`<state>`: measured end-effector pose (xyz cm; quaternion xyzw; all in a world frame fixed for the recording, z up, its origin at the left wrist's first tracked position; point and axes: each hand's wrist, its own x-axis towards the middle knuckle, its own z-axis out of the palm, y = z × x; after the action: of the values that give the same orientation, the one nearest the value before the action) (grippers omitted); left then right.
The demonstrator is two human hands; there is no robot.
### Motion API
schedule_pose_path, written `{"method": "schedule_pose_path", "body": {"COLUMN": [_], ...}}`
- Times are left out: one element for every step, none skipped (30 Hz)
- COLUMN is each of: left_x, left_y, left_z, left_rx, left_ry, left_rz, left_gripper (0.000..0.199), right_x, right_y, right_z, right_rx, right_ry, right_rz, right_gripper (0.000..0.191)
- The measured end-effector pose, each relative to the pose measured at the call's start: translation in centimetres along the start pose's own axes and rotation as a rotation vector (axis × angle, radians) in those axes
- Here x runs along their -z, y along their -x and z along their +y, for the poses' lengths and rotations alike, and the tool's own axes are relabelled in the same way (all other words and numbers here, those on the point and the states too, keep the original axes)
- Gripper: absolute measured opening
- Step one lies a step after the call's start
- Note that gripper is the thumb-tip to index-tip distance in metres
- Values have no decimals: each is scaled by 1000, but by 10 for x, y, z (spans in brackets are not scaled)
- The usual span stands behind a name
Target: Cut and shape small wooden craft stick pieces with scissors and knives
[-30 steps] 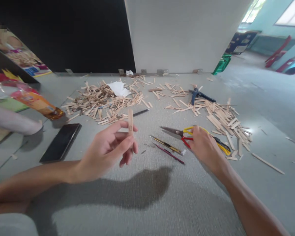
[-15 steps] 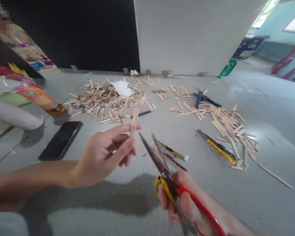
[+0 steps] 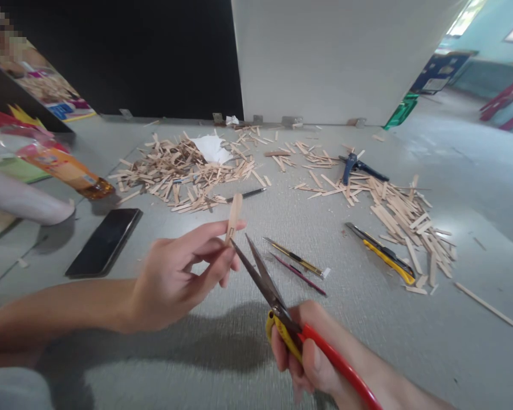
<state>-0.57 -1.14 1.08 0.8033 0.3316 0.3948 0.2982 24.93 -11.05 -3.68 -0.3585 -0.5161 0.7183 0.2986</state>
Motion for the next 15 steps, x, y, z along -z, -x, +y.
{"method": "schedule_pose_path", "body": {"left_x": [0,-1,-1,-2,-3,-3,-4,-5,-7,-8,-9,-11,-12,-14,-15], "left_y": [1,2,3,5,6,7,9,10,11,12,12,13,14,15,15], "left_z": [-1,-2,-3,-4,-5,-7,-8,-9,-10,-11,-12,-13,-14,-15,-16], "left_rx": [-7,-15,-24,-33,-40,-45,-52,-62,-76,-98,-128,-154,-177,-194,-206], "left_ry": [-28,-59,-88,-113,-134,-156,-181,-214,-258,-306,-349,-385,-410,-426,-438], "left_rz": [4,10,21,35,49,60,67,70,76,88,110,132,154,170,178], "left_gripper": [17,17,18,19,20,21,22,22,21,20,19,18,18,17,17], "right_x": [-2,-4,-6,-9,-11,-13,-15,-16,-17,-18,-18,-18,-19,-20,-21], "right_y": [-1,-2,-3,-5,-6,-7,-8,-8,-9,-9,-9,-9,-8,-9,-9], "right_z": [-2,-5,-9,-12,-15,-18,-20,-21,-23,-24,-25,-26,-27,-28,-28], "right_rx": [0,-9,-27,-51,-72,-100,-132,-165,-201,-247,-293,-339,-378,-410,-418], "right_ry": [-22,-44,-69,-105,-149,-194,-239,-284,-323,-353,-374,-388,-392,-385,-357], "right_rz": [1,-5,-14,-20,-22,-33,-47,-71,-94,-121,-147,-155,-148,-133,-91], "right_gripper": [81,82,82,81,81,81,82,84,87,89,92,94,96,98,99]}}
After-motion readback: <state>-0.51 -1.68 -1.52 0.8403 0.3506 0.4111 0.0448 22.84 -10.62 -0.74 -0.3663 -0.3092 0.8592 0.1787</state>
